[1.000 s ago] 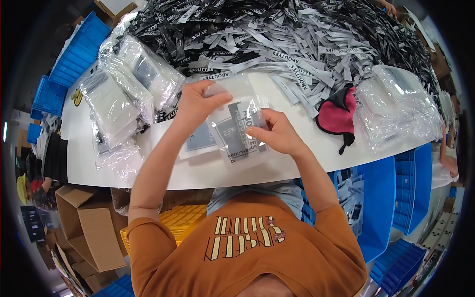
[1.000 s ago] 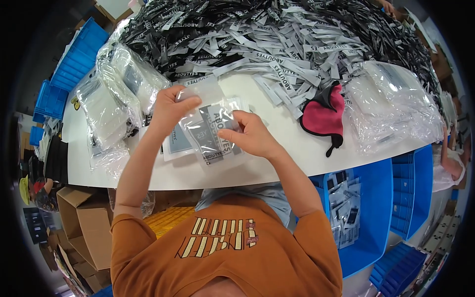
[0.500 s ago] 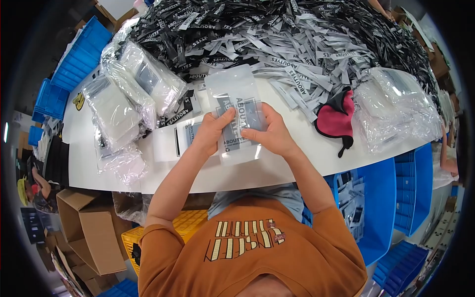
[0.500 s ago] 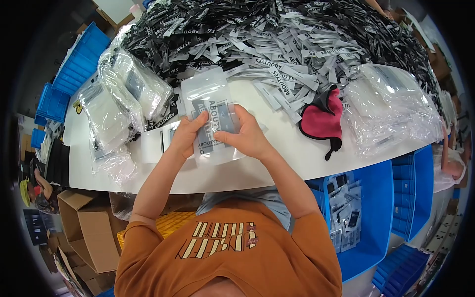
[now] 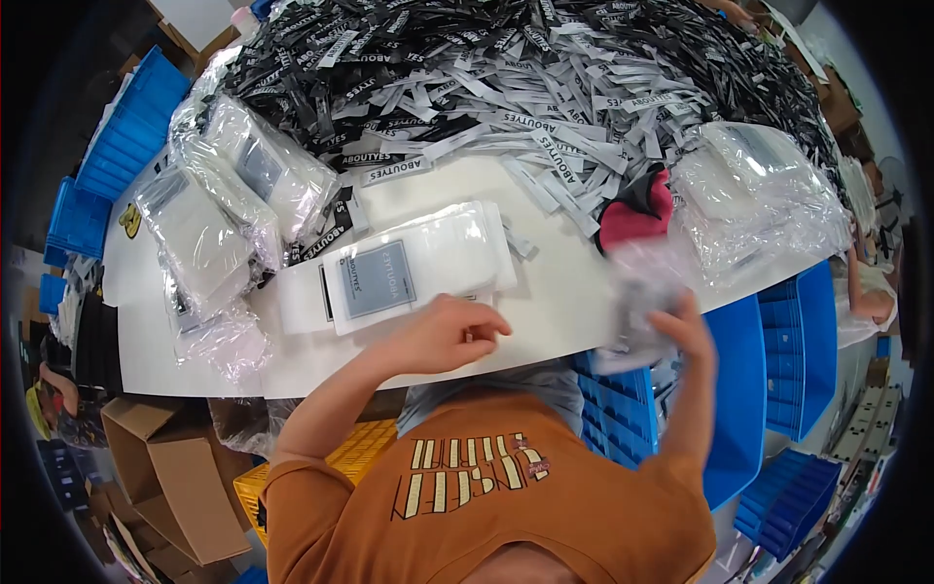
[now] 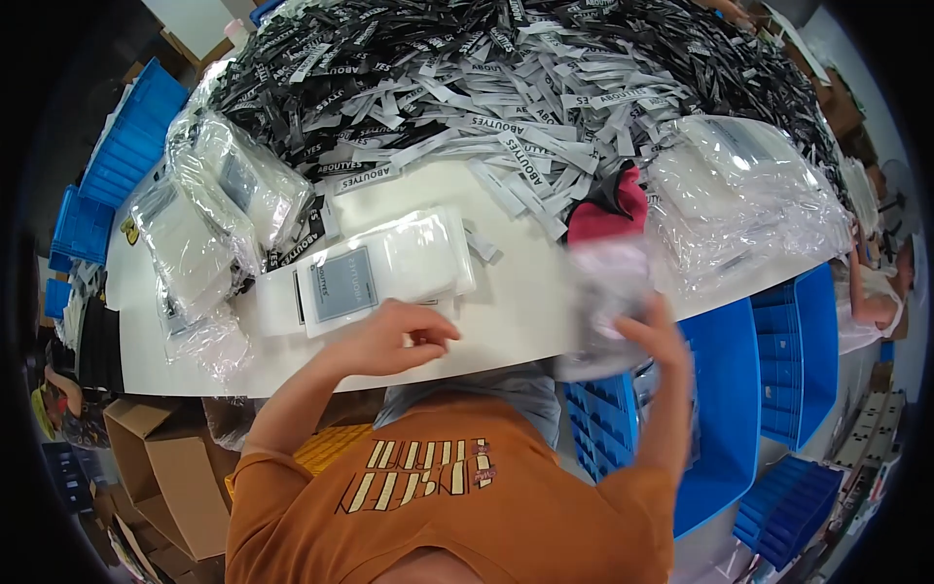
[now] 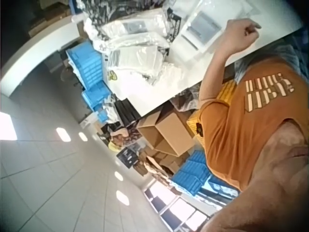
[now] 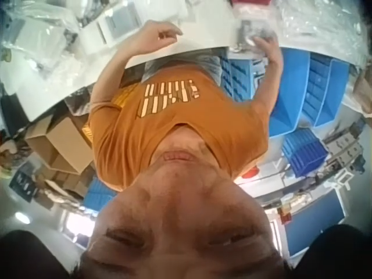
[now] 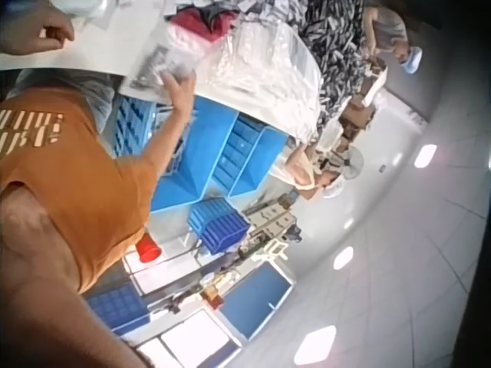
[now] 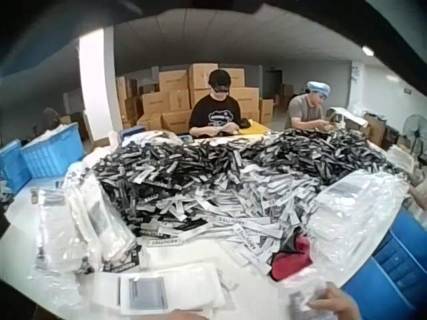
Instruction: Packaging black lanyard straps into individual small clear plastic bags.
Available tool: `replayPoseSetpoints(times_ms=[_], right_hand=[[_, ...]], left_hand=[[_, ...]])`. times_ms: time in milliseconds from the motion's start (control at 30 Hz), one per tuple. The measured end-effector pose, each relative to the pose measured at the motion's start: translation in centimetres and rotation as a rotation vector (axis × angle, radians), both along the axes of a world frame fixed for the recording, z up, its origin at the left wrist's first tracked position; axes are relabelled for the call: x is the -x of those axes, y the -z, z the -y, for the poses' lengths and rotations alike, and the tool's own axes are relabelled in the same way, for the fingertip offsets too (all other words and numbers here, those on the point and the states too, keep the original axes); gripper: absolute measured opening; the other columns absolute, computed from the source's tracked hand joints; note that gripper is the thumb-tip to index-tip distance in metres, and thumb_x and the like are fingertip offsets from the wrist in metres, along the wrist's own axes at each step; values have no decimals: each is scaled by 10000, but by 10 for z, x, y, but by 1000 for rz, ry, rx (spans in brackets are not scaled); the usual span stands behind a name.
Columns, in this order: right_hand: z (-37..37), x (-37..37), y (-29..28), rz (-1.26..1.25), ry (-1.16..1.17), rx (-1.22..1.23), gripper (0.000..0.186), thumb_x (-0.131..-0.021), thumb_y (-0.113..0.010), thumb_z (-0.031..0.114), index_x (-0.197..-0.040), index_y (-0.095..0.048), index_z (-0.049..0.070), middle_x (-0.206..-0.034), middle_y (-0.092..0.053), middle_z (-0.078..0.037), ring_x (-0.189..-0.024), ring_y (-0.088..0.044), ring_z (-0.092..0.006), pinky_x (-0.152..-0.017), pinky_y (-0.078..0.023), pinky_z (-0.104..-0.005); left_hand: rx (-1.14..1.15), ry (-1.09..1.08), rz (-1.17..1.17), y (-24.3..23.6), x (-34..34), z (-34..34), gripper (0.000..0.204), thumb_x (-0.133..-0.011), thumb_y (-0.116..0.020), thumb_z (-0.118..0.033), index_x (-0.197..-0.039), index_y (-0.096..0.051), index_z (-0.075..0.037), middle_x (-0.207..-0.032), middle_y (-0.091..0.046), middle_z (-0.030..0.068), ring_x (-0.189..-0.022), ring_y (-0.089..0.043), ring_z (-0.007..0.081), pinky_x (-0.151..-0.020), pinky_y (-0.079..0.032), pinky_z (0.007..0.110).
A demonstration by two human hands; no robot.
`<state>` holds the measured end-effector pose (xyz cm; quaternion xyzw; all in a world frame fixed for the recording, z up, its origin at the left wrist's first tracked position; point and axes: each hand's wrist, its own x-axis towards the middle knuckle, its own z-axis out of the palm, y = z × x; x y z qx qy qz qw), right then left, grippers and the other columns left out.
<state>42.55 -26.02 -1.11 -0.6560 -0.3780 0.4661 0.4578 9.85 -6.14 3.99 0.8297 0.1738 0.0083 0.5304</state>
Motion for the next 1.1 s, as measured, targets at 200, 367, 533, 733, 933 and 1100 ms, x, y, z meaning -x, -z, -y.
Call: replayPoseSetpoints(times_ms=[200, 367, 533, 733, 933, 1100], right_hand=[[128, -82, -54, 1380, 171, 735, 376, -733, -674, 176, -1038, -594, -28, -876, -641, -126, -817, -593, -147, -716, -471, -286], [-26, 7, -42, 808, 160, -143, 132, -842, -596, 86, -929, -631, -8, -778, -648, -104, -654, -590, -188, -613, -467, -301], [-190, 65, 8, 1102, -226, -408, 287, -787, -599, 99, -1053, -585, -8, -944, -625, -171, -911, -585, -337, -778, -478, -387], [-278, 77, 25, 1168, -342, -130, 286, -739, -568, 53, -1023, -569, 16, -949, -586, -151, -938, -583, -321, -740, -506, -415], [-352, 123, 8, 1333, -510, -430, 243, -719, -593, 58, -958, -634, 47, -932, -619, -125, -839, -640, -297, -700, -524, -396], [-391, 142, 14, 1547, -680, -253, 145, -735, -583, 80, -865, -648, 80, -890, -650, -85, -809, -655, -255, -657, -523, -381]], left_hand=[[-303, -422, 11, 2, 58, -33, 316, -712, -687, -57, -1021, -624, -30, -916, -638, 126, -805, -620, 223, -720, -493, 304], [-851, -339, -194, 13, 46, -23, 485, -649, -720, -87, -1108, -573, -38, -1126, -548, 161, -1035, -520, 337, -877, -438, 413], [-813, -320, -204, 22, 54, -26, 456, -644, -714, -88, -1076, -581, -25, -1141, -538, 173, -1047, -518, 348, -891, -441, 403], [-821, -294, -20, 35, 65, -27, 368, -673, -648, -50, -1029, -559, -37, -1108, -533, 168, -1039, -521, 353, -840, -445, 428], [-892, -337, -53, 41, 58, -22, 388, -648, -619, -45, -1031, -562, -30, -1121, -537, 171, -1069, -517, 352, -834, -432, 453], [-861, -364, -50, 39, 59, -25, 390, -639, -620, -47, -1027, -592, -12, -1135, -550, 168, -1079, -522, 355, -877, -439, 434]])
